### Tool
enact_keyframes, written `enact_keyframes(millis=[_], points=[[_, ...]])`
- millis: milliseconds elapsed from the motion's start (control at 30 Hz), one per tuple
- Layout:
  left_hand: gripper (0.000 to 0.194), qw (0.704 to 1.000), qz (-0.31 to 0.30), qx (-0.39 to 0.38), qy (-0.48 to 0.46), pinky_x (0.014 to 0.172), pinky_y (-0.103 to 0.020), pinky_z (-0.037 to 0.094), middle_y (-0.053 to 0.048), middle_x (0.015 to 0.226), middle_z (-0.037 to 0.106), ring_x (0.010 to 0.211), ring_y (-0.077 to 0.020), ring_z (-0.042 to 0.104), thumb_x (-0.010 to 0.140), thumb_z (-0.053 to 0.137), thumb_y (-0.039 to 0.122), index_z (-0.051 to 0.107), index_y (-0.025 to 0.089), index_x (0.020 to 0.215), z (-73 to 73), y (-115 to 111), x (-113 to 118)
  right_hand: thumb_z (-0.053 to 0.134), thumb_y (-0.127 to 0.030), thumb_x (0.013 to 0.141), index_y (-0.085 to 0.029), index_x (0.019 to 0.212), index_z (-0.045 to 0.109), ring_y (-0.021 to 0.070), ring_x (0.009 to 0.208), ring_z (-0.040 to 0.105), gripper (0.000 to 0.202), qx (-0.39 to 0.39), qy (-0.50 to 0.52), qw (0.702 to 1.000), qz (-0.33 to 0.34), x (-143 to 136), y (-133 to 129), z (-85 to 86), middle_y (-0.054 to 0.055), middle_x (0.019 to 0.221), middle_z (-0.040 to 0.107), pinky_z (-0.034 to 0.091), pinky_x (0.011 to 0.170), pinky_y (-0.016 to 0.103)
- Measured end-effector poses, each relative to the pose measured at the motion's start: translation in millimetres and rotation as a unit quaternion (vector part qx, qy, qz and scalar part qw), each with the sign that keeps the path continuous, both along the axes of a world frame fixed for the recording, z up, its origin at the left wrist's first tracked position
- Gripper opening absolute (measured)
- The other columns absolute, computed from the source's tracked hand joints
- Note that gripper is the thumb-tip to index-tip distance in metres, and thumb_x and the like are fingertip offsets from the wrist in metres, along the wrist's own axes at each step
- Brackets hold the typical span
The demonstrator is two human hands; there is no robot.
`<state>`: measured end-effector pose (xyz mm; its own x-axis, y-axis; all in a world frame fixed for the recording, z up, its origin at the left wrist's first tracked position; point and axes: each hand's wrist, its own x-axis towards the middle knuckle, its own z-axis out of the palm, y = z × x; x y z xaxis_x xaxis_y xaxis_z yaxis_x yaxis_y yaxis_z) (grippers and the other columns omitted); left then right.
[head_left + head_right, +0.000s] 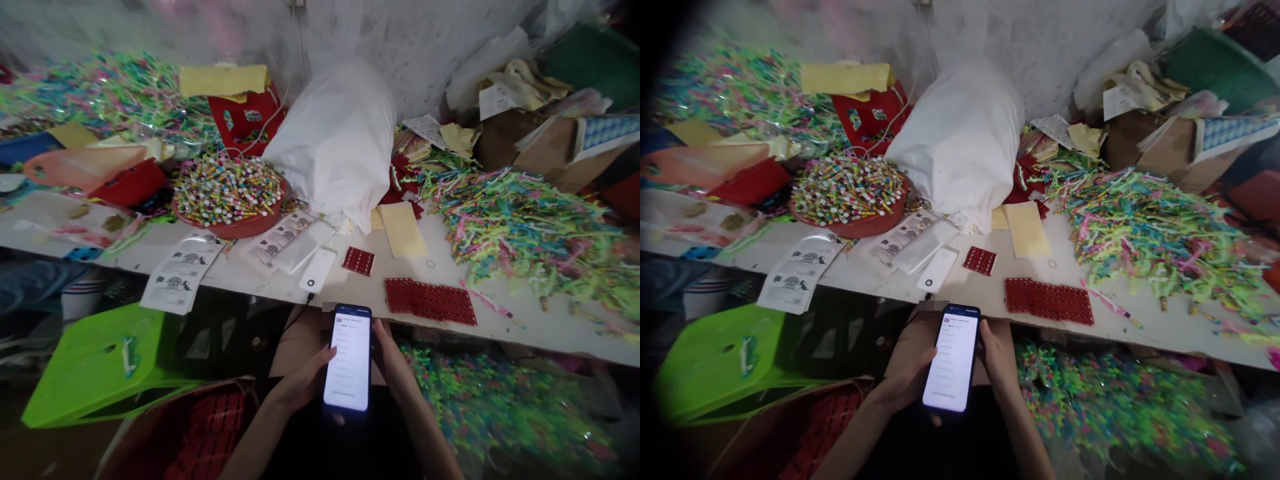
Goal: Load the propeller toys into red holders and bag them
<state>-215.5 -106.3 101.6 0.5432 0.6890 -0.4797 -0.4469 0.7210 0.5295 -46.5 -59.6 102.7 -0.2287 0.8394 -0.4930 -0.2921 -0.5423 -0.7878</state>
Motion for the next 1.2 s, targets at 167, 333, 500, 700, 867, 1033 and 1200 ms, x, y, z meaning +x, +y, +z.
enact_keyframes(millis=[167,333,500,700,867,1033,1200], points=[[0.078,0.999,-0.017,0.036,-0.032,0.078,-0.035,0.05,-0.008,0.106,0.066,0.095,-0.025,0.062,0.065,0.068,0.028,0.035,0.022,0.135,5.7,1,0,0.057,-0.055,0.077,-0.018,0.092,0.069,0.0241,0.098,0.059,0.042,0.137,-0.15,0.979,-0.016,9,11,21.2,0.005,0.097,0.07,0.042,0.09,0.035],[0.088,0.992,-0.042,0.117,0.009,0.068,-0.031,0.052,-0.009,0.107,0.064,0.092,-0.0247,0.062,0.059,0.072,0.018,0.032,0.022,0.137,8.7,-1,-5,0.051,-0.05,0.082,-0.021,0.101,0.062,0.0181,0.085,0.06,0.037,0.21,-0.205,0.956,-0.013,6,19,40.4,0.002,0.09,0.067,0.046,0.074,0.027],[0.083,0.997,-0.002,0.079,0.013,0.062,-0.03,0.053,-0.011,0.108,0.065,0.088,-0.025,0.063,0.066,0.065,0.016,0.028,0.021,0.14,12.5,-3,-4,0.048,-0.046,0.085,-0.02,0.116,0.052,0.0152,0.068,0.056,0.041,0.245,-0.235,0.94,0.041,5,18,45.2,0.002,0.079,0.061,0.045,0.059,0.026],[0.075,0.995,0.068,0.024,-0.066,0.061,-0.04,0.055,-0.016,0.115,0.063,0.09,-0.0322,0.064,0.078,0.054,0.023,0.018,0.021,0.143,15.3,-3,-3,0.057,-0.037,0.081,-0.025,0.139,0.029,0.0155,0.079,0.058,0.065,0.276,-0.264,0.919,0.098,9,3,44.7,0.006,0.105,0.059,0.05,0.073,0.032],[0.071,0.995,0.076,0.016,-0.067,0.07,-0.047,0.054,-0.016,0.118,0.062,0.099,-0.0359,0.061,0.079,0.053,0.024,0.022,0.02,0.143,22.3,0,-5,0.059,-0.035,0.08,-0.027,0.142,0.022,0.0145,0.08,0.057,0.073,0.292,-0.272,0.91,0.113,9,-6,44.8,0.007,0.116,0.055,0.051,0.077,0.034],[0.069,0.996,0.089,0.0,-0.018,0.063,-0.041,0.055,-0.017,0.117,0.062,0.102,-0.0376,0.059,0.075,0.056,0.025,0.031,0.018,0.14,26.0,0,-5,0.06,-0.035,0.079,-0.027,0.143,0.021,0.0147,0.08,0.057,0.075,0.299,-0.272,0.907,0.118,9,-7,42.5,0.008,0.117,0.055,0.052,0.077,0.035],[0.068,0.997,0.08,0.01,-0.013,0.063,-0.038,0.054,-0.016,0.116,0.063,0.1,-0.0357,0.06,0.074,0.058,0.026,0.034,0.019,0.138,24.3,0,-6,0.06,-0.033,0.079,-0.027,0.14,0.029,0.0152,0.08,0.058,0.069,0.298,-0.278,0.908,0.1,8,-4,42.6,0.008,0.116,0.056,0.052,0.076,0.035]])
